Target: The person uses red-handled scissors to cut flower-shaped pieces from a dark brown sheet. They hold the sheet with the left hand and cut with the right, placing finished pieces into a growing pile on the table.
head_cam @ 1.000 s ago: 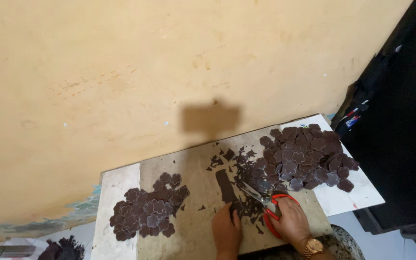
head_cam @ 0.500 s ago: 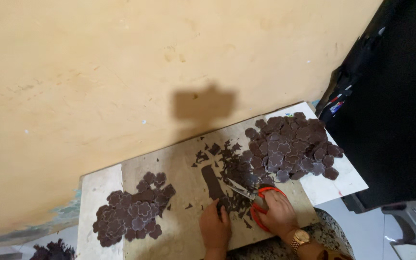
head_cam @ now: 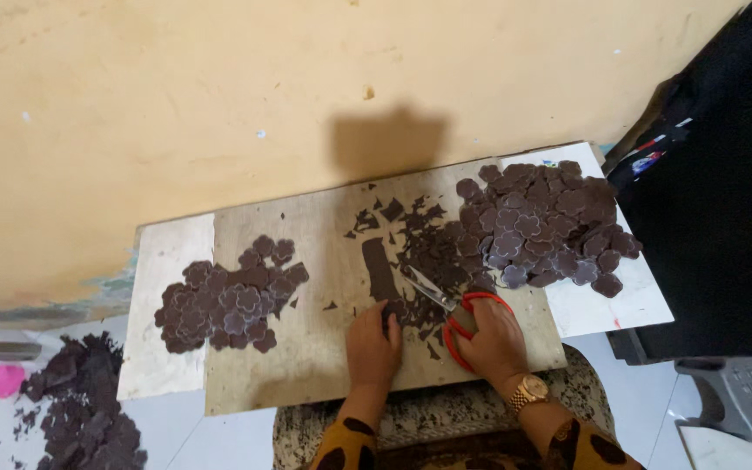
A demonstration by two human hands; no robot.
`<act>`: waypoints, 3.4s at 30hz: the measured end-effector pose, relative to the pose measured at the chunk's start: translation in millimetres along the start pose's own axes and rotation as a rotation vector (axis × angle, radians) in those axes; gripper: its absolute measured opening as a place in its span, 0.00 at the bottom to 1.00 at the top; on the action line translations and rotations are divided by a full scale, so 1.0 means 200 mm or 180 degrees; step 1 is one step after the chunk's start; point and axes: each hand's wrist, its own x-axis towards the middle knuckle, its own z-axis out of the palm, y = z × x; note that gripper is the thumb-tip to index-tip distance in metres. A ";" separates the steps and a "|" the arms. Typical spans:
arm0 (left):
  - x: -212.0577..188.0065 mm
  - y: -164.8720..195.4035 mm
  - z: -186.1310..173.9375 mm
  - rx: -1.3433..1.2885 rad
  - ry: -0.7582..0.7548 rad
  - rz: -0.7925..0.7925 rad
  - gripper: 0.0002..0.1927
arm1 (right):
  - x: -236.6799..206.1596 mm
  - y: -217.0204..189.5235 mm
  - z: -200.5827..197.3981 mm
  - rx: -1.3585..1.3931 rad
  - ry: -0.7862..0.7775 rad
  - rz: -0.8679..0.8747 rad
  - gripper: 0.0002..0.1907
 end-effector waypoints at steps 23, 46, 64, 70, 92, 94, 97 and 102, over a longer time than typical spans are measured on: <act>0.03 0.04 -0.02 0.0013 0.0250 0.0015 0.13 | 0.02 -0.01 -0.02 -0.0017 -0.0184 0.0020 0.26; 0.01 -0.03 0.02 -0.0546 0.0430 0.0002 0.15 | 0.01 0.02 0.01 0.0228 0.0251 -0.0356 0.25; 0.57 0.67 -0.22 -0.3870 -0.0774 -0.0117 0.08 | 0.41 -0.27 -0.55 0.3891 0.0396 0.0871 0.05; 0.43 0.75 -0.29 -0.4167 -0.0818 -0.0725 0.10 | 0.35 -0.43 -0.62 0.3723 0.0746 0.0676 0.08; 0.29 0.74 -0.25 -0.4683 -0.0002 -0.1128 0.08 | -0.06 -0.29 -0.47 0.2667 -0.1027 0.0706 0.19; 0.28 0.73 -0.23 -0.4633 0.0001 -0.1218 0.09 | -0.06 -0.29 -0.45 0.2621 -0.1068 0.0697 0.22; 0.26 0.75 -0.23 -0.4546 -0.0036 -0.1155 0.09 | -0.06 -0.28 -0.44 0.2669 -0.1035 0.0599 0.25; 0.23 0.80 -0.24 -0.4391 -0.0076 -0.1228 0.09 | -0.06 -0.26 -0.47 0.2897 -0.1037 0.0605 0.26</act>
